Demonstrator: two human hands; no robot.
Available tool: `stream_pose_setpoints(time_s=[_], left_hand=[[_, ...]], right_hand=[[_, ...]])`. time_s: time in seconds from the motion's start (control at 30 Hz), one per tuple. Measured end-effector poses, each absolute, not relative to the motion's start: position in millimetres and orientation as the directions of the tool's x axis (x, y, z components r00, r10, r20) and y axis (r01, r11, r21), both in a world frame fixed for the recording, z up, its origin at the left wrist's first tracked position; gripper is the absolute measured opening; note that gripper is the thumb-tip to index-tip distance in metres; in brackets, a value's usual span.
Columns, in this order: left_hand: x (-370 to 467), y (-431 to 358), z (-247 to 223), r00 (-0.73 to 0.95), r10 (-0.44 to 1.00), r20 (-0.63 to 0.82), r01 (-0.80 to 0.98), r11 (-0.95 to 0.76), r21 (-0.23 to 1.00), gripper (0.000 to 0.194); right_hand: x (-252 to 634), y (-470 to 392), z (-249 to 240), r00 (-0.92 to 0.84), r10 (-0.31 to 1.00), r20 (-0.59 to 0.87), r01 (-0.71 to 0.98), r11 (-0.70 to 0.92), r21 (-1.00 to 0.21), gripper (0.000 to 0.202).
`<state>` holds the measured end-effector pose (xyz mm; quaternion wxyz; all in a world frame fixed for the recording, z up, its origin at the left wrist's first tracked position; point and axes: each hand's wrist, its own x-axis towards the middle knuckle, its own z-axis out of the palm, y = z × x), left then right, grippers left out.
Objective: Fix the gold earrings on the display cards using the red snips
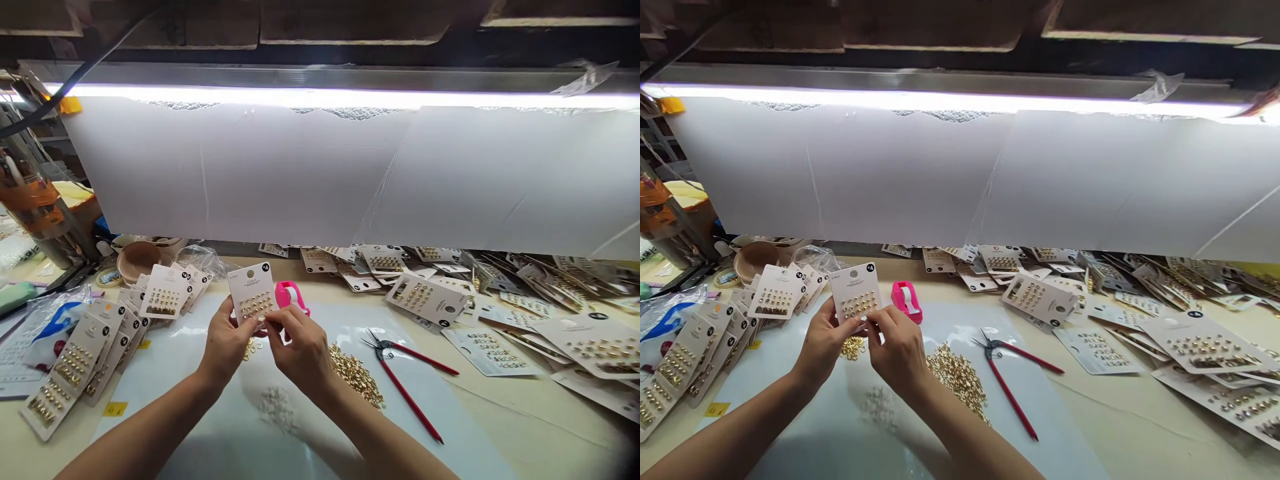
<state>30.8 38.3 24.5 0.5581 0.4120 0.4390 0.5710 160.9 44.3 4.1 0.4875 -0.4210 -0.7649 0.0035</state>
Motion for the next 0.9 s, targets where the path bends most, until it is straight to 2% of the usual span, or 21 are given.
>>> stream_pose_setpoints(time_s=[0.23,0.37,0.47,0.5,0.57,0.63,0.7,0.77,0.9], left_hand=[[34,35,18,-0.009,0.998,0.065,-0.202,-0.065,0.977,0.034],[30,39,23,0.004,1.0,-0.015,-0.246,0.015,0.969,0.037],[25,42,32,0.003,0.997,-0.077,-0.312,0.074,0.947,0.041],[23,42,36,0.012,0.997,-0.078,-0.325,0.078,0.942,0.043],[20,41,45,0.055,0.997,-0.057,-0.34,0.073,0.938,0.046],[17,37,52,0.131,0.991,-0.017,-0.346,0.062,0.936,0.046],[14,35,57,0.216,0.976,0.026,-0.346,0.052,0.937,0.042],[13,33,59,0.29,0.956,0.047,-0.338,0.056,0.94,0.04],[14,34,55,0.364,0.931,0.038,-0.328,0.09,0.94,0.041]], right_hand=[[157,42,0,-0.196,0.636,0.746,0.674,0.64,-0.369,0.014],[161,42,5,-0.191,0.643,0.742,0.663,0.642,-0.386,0.018],[171,49,12,-0.068,0.709,0.701,0.561,0.609,-0.561,0.015],[175,52,14,0.005,0.757,0.653,0.491,0.567,-0.661,0.014],[182,60,18,0.097,0.884,0.458,0.272,0.419,-0.866,0.014],[186,65,22,-0.004,0.976,0.216,0.025,0.216,-0.976,0.018],[186,65,26,-0.234,0.971,0.056,-0.119,0.028,-0.992,0.022],[183,62,29,-0.398,0.917,0.011,-0.172,-0.063,-0.983,0.023],[177,56,29,-0.482,0.876,0.012,-0.238,-0.118,-0.964,0.021]])
